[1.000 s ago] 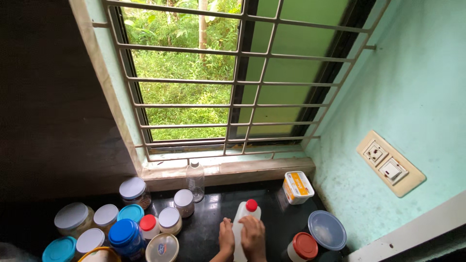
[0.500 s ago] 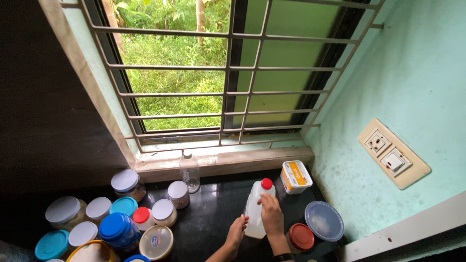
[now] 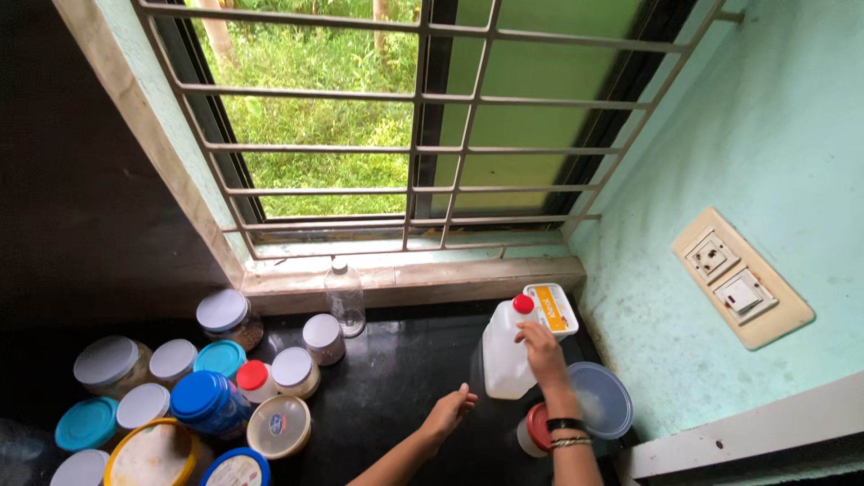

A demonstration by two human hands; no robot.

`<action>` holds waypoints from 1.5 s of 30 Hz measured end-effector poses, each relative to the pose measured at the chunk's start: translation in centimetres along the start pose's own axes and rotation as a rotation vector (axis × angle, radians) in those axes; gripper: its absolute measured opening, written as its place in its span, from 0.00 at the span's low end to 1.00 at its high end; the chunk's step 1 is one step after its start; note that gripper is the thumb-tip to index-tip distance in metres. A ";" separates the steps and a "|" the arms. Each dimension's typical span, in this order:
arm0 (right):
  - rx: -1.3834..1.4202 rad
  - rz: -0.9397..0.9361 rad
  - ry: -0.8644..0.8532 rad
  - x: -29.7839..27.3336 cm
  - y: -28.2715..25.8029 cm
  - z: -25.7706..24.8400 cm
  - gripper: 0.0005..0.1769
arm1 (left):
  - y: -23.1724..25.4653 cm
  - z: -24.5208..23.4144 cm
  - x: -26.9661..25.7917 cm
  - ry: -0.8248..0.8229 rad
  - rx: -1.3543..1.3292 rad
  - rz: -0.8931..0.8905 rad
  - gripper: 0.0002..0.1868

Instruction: The person opens and closes a series of kitchen containers on the counter, unscrewing and replacing lids on small jars, a white jug, and a bottle. They pour brown contents from one jar into another, close the jars, and place a jar onto a shelf inside an open upper cabinet.

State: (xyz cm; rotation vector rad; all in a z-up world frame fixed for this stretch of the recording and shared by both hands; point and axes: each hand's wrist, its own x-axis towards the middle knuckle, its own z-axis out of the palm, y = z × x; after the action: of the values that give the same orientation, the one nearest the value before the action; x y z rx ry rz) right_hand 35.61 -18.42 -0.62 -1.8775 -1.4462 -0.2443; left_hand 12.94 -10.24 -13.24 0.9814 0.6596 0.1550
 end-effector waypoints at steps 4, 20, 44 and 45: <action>0.027 -0.029 -0.036 0.3 1.4 -1.1 0.08 | -0.5 -0.9 -0.3 0.024 0.026 0.046 0.30; -0.320 -0.004 -0.173 2.6 -2.1 -0.8 0.08 | 1.4 -10.1 -7.2 0.460 0.387 -0.087 0.26; 0.207 -0.235 -0.475 2.9 -25.6 23.0 0.37 | -2.9 -15.4 -9.0 0.399 1.692 -0.042 0.38; 0.176 -0.264 -0.485 3.7 -26.1 24.0 0.40 | -3.4 -15.5 -8.6 0.469 1.698 0.037 0.34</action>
State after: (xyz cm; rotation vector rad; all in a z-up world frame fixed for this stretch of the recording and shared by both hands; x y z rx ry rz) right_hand 6.85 2.31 -4.20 -1.6657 -1.9725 0.2279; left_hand -3.45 -4.52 -18.02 2.6308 1.2120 -0.2236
